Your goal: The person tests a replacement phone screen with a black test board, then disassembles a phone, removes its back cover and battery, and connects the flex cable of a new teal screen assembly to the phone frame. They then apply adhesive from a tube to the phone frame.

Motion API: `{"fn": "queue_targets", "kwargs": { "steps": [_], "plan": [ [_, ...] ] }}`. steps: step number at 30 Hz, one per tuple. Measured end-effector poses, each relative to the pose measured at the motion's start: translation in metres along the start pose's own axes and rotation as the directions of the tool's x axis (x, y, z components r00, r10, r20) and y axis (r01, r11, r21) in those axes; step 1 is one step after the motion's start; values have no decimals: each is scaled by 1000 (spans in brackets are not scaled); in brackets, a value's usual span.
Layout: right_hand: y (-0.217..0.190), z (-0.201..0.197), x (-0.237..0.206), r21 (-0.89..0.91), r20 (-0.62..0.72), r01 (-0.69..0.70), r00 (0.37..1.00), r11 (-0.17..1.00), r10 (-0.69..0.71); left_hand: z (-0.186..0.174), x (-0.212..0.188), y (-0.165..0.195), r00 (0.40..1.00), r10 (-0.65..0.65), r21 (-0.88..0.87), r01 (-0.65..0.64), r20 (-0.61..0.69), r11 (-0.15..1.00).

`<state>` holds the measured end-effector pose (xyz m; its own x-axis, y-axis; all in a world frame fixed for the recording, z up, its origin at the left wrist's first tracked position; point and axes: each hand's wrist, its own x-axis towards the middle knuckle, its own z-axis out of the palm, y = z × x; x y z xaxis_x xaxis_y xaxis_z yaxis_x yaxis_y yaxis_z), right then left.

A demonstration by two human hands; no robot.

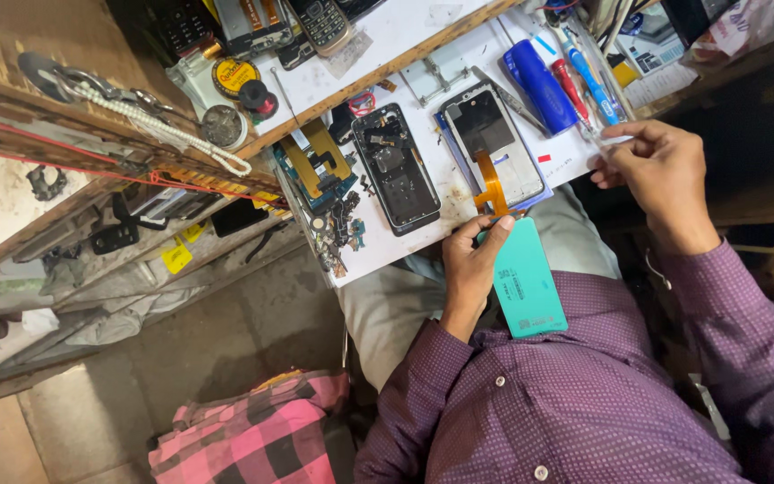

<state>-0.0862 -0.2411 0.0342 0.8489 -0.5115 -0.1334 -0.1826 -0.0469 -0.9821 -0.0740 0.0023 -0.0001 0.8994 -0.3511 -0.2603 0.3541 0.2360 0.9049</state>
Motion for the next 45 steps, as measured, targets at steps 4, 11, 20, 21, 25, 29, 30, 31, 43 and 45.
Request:
{"fn": "queue_targets", "kwargs": {
  "steps": [4, 11, 20, 21, 25, 29, 30, 31, 43, 45],
  "plan": [
    [-5, 4, 7, -202, -48, -13, 999, 979, 3, 0, 0, -1, 1000, -13, -7, 13, -1, 1000],
    [-7, 10, 9, -663, 59, 363, 897, 655, -439, -1, 1, -5, 1000, 13, 31, -13, -12, 999],
    [-15, 20, 22, -712, 124, 412, 871, 568, -476, -1, 1, -4, 1000, -4, 0, 4, -3, 1000],
    [-17, 19, 23, -721, 141, 410, 876, 559, -460, 0, 0, -4, 1000, -4, -2, 4, -5, 1000],
    [-19, 20, 25, -738, 158, 389, 894, 552, -420, 0, 0, -2, 1000, -5, 23, 5, -14, 1000],
    [-19, 21, 28, -755, 150, 399, 878, 521, -455, 0, 0, -3, 1000, -16, 2, 16, -8, 1000],
    [-19, 21, 29, -769, 155, 393, 879, 504, -450, 0, 0, -3, 1000, -13, 7, 13, -7, 1000],
    [-19, 21, 30, -782, 160, 388, 881, 487, -445, 0, 0, -3, 1000, -9, 12, 9, -6, 1000],
    [-39, 18, 37, -791, 155, 364, 897, 493, -414, 0, 2, -5, 1000, -12, 9, 12, -17, 1000],
    [-44, 17, 32, -746, 153, 349, 919, 567, -364, -1, 2, -6, 1000, -7, 24, 7, -22, 1000]
  ]
}}
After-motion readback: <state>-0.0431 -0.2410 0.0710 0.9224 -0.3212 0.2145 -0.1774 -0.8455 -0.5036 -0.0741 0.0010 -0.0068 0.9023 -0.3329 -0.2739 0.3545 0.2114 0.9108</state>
